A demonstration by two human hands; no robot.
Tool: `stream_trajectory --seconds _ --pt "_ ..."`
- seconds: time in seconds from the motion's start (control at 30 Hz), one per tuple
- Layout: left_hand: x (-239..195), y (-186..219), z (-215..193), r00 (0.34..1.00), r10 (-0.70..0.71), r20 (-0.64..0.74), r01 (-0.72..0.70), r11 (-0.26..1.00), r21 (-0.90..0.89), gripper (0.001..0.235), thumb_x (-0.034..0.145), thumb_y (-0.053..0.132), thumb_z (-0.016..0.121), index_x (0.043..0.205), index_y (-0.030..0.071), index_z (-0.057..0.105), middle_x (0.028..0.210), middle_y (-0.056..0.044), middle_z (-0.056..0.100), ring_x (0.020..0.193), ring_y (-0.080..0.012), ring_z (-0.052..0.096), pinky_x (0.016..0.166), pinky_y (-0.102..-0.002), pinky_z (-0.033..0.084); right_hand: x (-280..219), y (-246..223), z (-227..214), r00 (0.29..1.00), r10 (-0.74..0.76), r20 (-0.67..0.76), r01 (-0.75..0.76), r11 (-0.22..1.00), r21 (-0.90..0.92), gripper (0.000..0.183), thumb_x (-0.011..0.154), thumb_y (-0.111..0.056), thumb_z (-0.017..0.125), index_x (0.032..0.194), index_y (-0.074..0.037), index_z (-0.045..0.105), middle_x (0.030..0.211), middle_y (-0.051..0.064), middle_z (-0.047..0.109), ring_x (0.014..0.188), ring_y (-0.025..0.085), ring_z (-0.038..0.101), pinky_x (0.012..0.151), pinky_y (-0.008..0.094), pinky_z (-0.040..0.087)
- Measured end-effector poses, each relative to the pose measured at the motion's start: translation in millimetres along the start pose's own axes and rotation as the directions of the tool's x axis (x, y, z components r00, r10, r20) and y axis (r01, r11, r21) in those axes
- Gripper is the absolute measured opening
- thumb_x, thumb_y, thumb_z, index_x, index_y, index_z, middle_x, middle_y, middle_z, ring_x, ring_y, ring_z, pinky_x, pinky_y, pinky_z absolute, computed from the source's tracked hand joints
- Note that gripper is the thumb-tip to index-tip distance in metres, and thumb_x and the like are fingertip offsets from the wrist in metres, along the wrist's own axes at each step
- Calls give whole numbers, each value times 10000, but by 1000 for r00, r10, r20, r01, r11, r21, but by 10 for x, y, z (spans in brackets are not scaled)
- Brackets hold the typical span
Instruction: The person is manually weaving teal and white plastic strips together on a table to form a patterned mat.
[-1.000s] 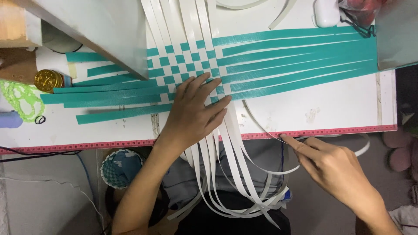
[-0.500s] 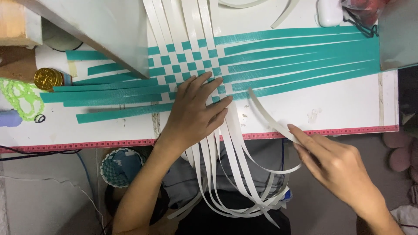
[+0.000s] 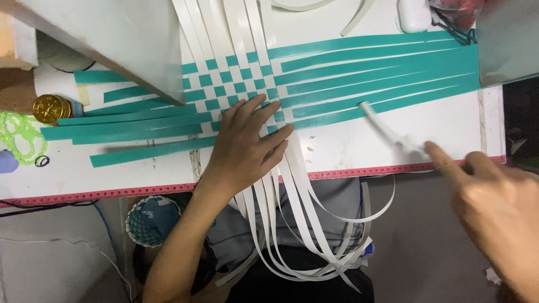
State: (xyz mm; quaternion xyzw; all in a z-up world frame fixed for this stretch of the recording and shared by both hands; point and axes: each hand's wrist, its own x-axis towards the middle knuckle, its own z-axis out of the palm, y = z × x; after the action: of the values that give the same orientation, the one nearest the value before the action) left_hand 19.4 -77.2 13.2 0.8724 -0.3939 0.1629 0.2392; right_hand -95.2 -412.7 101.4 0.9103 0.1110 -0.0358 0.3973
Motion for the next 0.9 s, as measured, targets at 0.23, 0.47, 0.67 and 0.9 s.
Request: stream_trajectory --seconds 0.23,0.47,0.67,0.9 --pt "8 5 -7 1000 15 -15 -14 1000 14 196 895 178 711 1078 141 649 1237 -135 548 1212 -373 489 983 -531 406 -38 110 163 993 107 44 -106 994 -24 563 887 -240 549 1408 -450 515 812 -74 504 604 95 583 598 162 494" --pt "4 10 -7 1000 6 -5 -6 1000 2 202 910 180 697 1102 145 646 1246 -136 546 1232 -370 472 992 -534 386 163 48 -28 998 46 -31 -52 974 -219 629 830 -345 517 1450 -451 497 768 -230 574 598 19 629 534 168 436" --pt "25 6 -31 993 6 114 -15 997 78 274 937 246 609 1199 163 612 1352 -70 511 1253 -368 454 1003 -534 363 195 -308 62 960 4 -280 -15 999 -40 569 819 -147 636 1349 -356 626 625 -185 544 439 40 489 446 210 348" --pt "46 29 -33 994 3 113 -23 984 175 370 931 267 617 1283 170 558 1339 -32 531 1238 -328 479 986 -494 386 124 -708 225 894 176 -411 10 911 411 509 895 13 637 1335 -240 673 779 -32 530 410 105 334 395 264 250"
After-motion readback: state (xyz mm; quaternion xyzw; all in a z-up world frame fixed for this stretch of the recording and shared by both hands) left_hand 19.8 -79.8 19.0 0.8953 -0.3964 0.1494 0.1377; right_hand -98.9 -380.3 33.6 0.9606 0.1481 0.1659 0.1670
